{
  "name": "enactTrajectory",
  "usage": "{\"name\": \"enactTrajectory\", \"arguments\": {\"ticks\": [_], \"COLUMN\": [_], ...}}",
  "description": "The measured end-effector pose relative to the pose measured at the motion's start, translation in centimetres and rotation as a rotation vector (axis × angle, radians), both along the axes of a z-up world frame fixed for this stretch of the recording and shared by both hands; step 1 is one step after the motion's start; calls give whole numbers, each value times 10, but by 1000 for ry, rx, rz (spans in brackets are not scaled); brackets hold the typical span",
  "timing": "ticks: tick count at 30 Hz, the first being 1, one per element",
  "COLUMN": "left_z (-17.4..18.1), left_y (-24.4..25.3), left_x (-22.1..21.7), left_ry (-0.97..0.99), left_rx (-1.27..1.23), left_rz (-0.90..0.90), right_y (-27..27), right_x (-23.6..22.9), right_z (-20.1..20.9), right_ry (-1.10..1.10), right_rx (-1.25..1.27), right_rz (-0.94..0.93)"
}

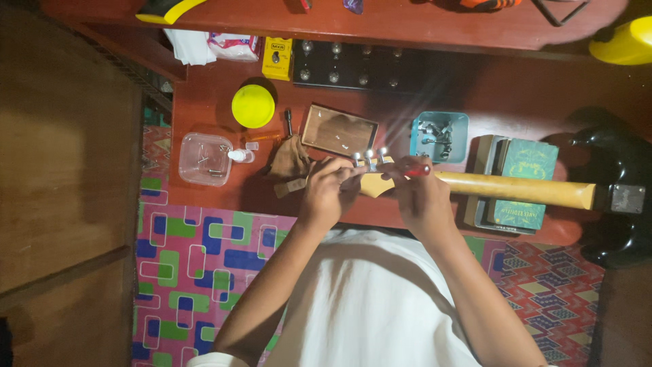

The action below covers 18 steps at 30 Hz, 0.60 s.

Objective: The person installs tuning pegs onto a guitar headstock. They pick up each tuning peg from a container, place it into a hole on the headstock, and tighten it using a screwdriver. The person repeats this process for all six tuning pegs.

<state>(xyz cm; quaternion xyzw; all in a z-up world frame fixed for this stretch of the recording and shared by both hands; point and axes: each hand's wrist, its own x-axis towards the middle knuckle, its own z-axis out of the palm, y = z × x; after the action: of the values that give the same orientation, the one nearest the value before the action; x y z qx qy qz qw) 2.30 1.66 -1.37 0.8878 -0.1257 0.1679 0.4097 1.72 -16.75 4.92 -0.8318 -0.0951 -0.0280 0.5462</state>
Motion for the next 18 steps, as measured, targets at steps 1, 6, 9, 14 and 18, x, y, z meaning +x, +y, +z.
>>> {"name": "enactTrajectory", "arguments": {"ticks": [1, 6, 9, 14, 18], "left_z": [-2, -13, -14, -14, 21], "left_y": [0, 2, 3, 3, 9], "left_x": [1, 2, 2, 2, 11], "left_ry": [-3, 113, 159, 207, 177], "left_rx": [0, -18, -6, 38, -305], "left_rz": [-2, -38, -66, -58, -96], "right_y": [1, 5, 4, 9, 17], "right_x": [0, -3, -1, 0, 1], "right_z": [1, 4, -9, -4, 8], "right_ry": [-3, -17, -106, -135, -153], "right_rx": [0, -72, -91, -137, -166], "right_rz": [-2, -29, -7, -10, -24]}}
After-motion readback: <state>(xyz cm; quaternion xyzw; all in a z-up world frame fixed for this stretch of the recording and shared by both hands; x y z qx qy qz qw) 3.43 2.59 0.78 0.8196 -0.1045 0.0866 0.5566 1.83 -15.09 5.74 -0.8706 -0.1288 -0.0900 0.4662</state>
